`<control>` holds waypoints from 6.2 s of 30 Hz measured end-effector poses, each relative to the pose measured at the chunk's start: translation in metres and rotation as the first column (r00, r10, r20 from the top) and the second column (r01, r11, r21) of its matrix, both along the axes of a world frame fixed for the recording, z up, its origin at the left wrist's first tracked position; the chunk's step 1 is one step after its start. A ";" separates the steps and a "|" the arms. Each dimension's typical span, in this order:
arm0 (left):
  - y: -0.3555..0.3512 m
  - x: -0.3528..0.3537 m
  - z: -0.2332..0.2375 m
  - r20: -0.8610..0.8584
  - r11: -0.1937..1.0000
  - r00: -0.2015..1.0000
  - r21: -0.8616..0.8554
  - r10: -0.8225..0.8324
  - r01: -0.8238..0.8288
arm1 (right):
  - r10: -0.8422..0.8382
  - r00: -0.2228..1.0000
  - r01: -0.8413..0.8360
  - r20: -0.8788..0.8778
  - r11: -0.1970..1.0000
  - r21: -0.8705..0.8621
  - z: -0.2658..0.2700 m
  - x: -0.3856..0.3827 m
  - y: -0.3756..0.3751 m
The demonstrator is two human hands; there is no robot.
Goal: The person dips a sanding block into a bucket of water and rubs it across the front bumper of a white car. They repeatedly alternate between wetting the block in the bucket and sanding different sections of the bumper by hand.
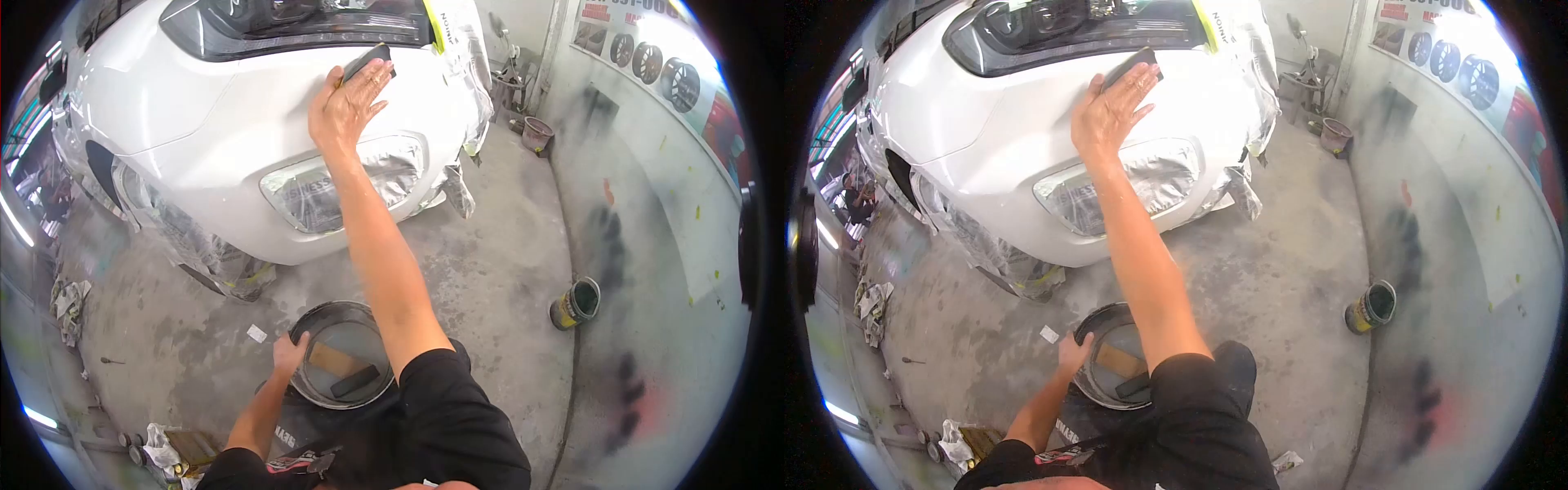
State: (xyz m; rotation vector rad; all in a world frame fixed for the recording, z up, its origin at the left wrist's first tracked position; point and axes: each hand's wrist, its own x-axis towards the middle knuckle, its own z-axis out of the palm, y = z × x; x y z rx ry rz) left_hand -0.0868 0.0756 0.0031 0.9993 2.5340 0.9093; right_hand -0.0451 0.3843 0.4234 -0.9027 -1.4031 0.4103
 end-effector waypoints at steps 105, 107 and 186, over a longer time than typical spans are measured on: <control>-0.008 -0.004 -0.029 -0.054 0.994 0.993 0.051 0.104 -0.101 | 0.881 0.083 0.002 0.466 0.467 -0.884 -0.630 0.069 -0.180; -0.008 -0.005 -0.026 -0.058 0.995 0.995 0.060 0.086 -0.082 | 0.868 0.216 -0.018 0.447 0.461 -0.887 -0.609 0.060 -0.200; -0.008 -0.005 -0.027 -0.145 0.997 0.989 -0.070 0.024 -0.034 | -0.203 0.942 0.102 0.268 0.932 0.347 -0.034 -0.017 -0.039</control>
